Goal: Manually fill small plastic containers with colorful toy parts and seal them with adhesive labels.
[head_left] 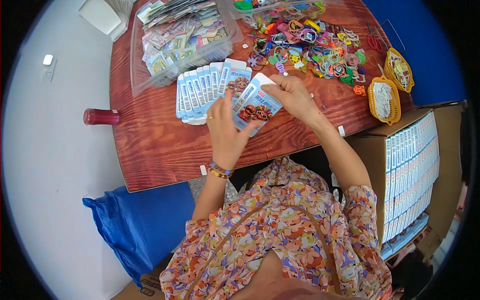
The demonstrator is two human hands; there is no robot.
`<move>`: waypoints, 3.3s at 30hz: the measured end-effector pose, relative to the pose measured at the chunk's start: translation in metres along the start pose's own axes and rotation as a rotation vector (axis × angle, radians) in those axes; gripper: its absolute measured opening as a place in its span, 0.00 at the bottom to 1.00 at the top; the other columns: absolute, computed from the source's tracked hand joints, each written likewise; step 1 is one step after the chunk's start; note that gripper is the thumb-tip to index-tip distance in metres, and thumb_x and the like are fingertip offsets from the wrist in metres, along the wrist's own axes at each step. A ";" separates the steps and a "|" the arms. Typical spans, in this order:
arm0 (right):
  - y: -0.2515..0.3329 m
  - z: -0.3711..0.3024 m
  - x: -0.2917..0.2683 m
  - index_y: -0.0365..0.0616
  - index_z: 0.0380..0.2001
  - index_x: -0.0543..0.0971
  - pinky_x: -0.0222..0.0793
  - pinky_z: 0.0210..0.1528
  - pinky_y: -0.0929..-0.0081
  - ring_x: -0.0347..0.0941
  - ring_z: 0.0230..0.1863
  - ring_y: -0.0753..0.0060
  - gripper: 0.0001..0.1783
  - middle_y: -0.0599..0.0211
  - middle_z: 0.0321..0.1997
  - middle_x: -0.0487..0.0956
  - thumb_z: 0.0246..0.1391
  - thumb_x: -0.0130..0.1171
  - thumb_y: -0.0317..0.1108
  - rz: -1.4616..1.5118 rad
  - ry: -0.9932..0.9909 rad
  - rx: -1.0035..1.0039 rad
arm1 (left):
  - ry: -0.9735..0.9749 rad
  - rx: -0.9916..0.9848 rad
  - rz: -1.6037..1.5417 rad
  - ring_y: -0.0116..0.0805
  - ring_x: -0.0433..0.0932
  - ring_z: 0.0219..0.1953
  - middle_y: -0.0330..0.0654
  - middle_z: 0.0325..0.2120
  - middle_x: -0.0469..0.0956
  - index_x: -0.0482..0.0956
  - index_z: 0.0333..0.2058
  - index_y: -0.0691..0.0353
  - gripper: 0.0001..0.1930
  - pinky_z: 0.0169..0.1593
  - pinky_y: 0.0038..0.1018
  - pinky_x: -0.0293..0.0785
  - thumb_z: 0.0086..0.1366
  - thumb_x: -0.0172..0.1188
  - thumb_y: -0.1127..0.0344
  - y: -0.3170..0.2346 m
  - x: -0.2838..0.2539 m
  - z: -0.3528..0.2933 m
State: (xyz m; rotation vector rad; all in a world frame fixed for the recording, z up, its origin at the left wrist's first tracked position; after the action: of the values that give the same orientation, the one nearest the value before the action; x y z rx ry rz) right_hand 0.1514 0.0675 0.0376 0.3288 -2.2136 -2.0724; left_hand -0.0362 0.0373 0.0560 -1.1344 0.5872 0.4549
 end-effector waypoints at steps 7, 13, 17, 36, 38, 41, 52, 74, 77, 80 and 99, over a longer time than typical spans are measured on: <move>-0.014 -0.014 -0.014 0.35 0.38 0.82 0.65 0.32 0.82 0.69 0.32 0.90 0.12 0.77 0.30 0.77 0.63 0.59 0.35 -0.032 -0.162 0.009 | 0.071 0.221 0.403 0.50 0.66 0.57 0.51 0.54 0.69 0.62 0.64 0.68 0.52 0.60 0.45 0.60 0.44 0.76 0.49 -0.028 0.033 -0.003; -0.022 -0.018 -0.018 0.35 0.40 0.81 0.68 0.38 0.83 0.71 0.36 0.89 0.11 0.75 0.33 0.79 0.64 0.58 0.34 0.082 -0.156 0.029 | 0.076 0.178 0.163 0.51 0.73 0.52 0.54 0.51 0.72 0.64 0.62 0.70 0.47 0.54 0.42 0.70 0.46 0.77 0.56 -0.014 0.040 -0.003; -0.015 -0.039 -0.021 0.36 0.47 0.78 0.70 0.49 0.81 0.75 0.46 0.82 0.12 0.68 0.43 0.80 0.64 0.57 0.32 0.097 -0.416 -0.107 | 0.088 0.003 0.032 0.52 0.77 0.48 0.56 0.48 0.75 0.68 0.59 0.71 0.44 0.49 0.38 0.75 0.47 0.77 0.58 -0.005 0.031 0.006; -0.015 -0.055 -0.017 0.37 0.54 0.75 0.73 0.51 0.79 0.74 0.52 0.76 0.17 0.68 0.51 0.75 0.62 0.56 0.21 0.185 -0.223 -0.271 | 0.236 -0.309 -0.763 0.28 0.82 0.41 0.46 0.38 0.83 0.71 0.57 0.64 0.26 0.43 0.26 0.80 0.60 0.67 0.76 -0.012 0.034 -0.003; -0.005 -0.055 -0.021 0.36 0.51 0.76 0.71 0.49 0.80 0.74 0.49 0.77 0.14 0.68 0.50 0.75 0.62 0.57 0.23 0.120 -0.225 -0.315 | 0.244 -0.274 -0.841 0.29 0.82 0.41 0.47 0.40 0.82 0.67 0.60 0.62 0.29 0.44 0.27 0.80 0.60 0.65 0.78 -0.017 0.031 -0.002; 0.005 -0.055 -0.026 0.36 0.44 0.78 0.69 0.46 0.80 0.72 0.46 0.78 0.08 0.68 0.46 0.76 0.62 0.58 0.26 0.012 -0.228 -0.366 | 0.300 -0.230 -0.819 0.30 0.81 0.44 0.46 0.45 0.80 0.60 0.65 0.60 0.35 0.45 0.27 0.80 0.60 0.64 0.80 -0.019 0.030 -0.002; 0.001 -0.069 -0.023 0.37 0.42 0.79 0.69 0.50 0.76 0.74 0.47 0.77 0.08 0.64 0.48 0.79 0.65 0.55 0.30 0.042 -0.233 -0.187 | 0.504 -0.173 -0.856 0.28 0.79 0.46 0.42 0.46 0.78 0.63 0.59 0.58 0.29 0.47 0.25 0.78 0.61 0.63 0.81 -0.014 0.045 -0.004; 0.029 -0.051 -0.029 0.36 0.39 0.83 0.72 0.40 0.82 0.76 0.37 0.85 0.06 0.73 0.33 0.82 0.59 0.60 0.24 -0.187 -0.006 0.013 | 0.513 -0.190 -0.885 0.28 0.79 0.45 0.45 0.47 0.77 0.60 0.61 0.59 0.30 0.45 0.26 0.78 0.62 0.64 0.77 -0.017 0.046 -0.014; 0.034 -0.052 -0.027 0.36 0.40 0.83 0.73 0.42 0.80 0.78 0.39 0.82 0.08 0.70 0.35 0.83 0.59 0.60 0.23 -0.292 -0.003 -0.033 | 0.503 -0.202 -0.891 0.28 0.80 0.43 0.45 0.45 0.77 0.59 0.61 0.59 0.32 0.44 0.26 0.78 0.62 0.64 0.77 -0.013 0.050 -0.016; 0.030 -0.054 -0.026 0.36 0.43 0.82 0.74 0.45 0.79 0.79 0.43 0.78 0.10 0.66 0.39 0.84 0.59 0.59 0.23 -0.313 0.030 -0.065 | 0.464 -0.245 -0.927 0.28 0.80 0.41 0.45 0.43 0.77 0.58 0.61 0.58 0.33 0.44 0.26 0.78 0.61 0.65 0.77 -0.012 0.051 -0.017; 0.004 -0.063 -0.031 0.38 0.49 0.81 0.75 0.52 0.71 0.79 0.51 0.67 0.17 0.60 0.50 0.83 0.55 0.63 0.22 -0.339 -0.020 -0.324 | 0.523 -0.249 -0.959 0.25 0.78 0.44 0.40 0.46 0.77 0.66 0.61 0.58 0.30 0.46 0.23 0.78 0.61 0.62 0.80 -0.007 0.065 -0.013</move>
State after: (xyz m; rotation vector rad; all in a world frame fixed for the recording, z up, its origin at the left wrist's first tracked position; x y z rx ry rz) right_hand 0.1948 0.0128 0.0483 0.6941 -1.8898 -2.5647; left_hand 0.0150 0.0250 0.0148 -1.6339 0.3671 -0.6283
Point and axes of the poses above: each hand's wrist, its own z-axis towards the middle knuckle, its own x-axis out of the palm, y = z × x, the point moved 6 cm from there along z, towards the middle knuckle
